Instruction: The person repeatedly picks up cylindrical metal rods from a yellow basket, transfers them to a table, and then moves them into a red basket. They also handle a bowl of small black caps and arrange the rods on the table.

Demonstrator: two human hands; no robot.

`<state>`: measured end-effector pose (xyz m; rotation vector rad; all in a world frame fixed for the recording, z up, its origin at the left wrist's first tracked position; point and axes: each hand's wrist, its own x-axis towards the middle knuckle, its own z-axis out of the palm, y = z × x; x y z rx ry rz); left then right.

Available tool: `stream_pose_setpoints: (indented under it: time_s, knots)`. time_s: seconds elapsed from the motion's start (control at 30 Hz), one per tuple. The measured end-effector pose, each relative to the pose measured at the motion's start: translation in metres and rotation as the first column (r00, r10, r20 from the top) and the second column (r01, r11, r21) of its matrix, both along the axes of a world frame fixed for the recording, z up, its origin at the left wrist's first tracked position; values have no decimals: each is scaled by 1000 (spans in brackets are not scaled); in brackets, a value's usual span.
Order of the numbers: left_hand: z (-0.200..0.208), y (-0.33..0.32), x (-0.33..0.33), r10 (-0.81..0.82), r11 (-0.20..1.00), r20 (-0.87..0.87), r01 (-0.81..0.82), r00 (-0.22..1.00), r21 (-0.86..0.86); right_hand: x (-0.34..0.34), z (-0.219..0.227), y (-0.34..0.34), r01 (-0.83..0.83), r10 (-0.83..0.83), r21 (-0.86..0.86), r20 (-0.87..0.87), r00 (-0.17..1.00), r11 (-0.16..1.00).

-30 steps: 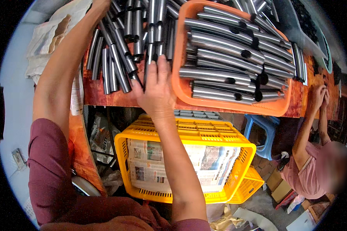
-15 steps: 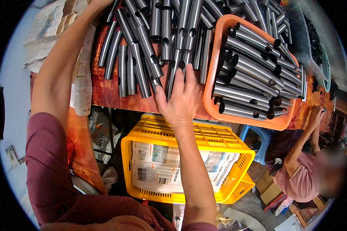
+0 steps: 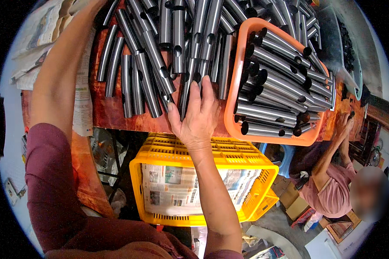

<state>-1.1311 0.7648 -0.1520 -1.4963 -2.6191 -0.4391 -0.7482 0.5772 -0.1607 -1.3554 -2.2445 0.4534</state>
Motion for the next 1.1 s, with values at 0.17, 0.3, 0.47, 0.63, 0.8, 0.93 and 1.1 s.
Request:
stream_pose_setpoints:
  time_s: [0.17,0.3,0.47,0.63,0.8,0.93,1.1]
  knots:
    - [12,-8,-2,-5,999,100,1,995,41,3,-3,-2,9,-9,8,14,1000,1000]
    - [46,-48,8,2,996,221,-21,975,86,1,-5,-1,-26,24,106,14,1000,994]
    - [75,-97,53,-5,999,326,-13,945,52,9,-1,-1,17,-18,84,13,1000,996]
    - [97,-113,64,-80,986,330,124,940,-113,2,9,-6,20,-20,27,-5,1000,999]
    - [76,-89,54,88,954,512,76,855,-291,6,4,-5,28,-27,67,-8,1000,997]
    - [42,-77,27,129,964,595,41,794,-264,4,0,-6,-2,2,83,0,1000,997]
    - [44,-71,48,192,980,596,-117,780,-161,8,0,-3,2,-3,70,23,1000,998]
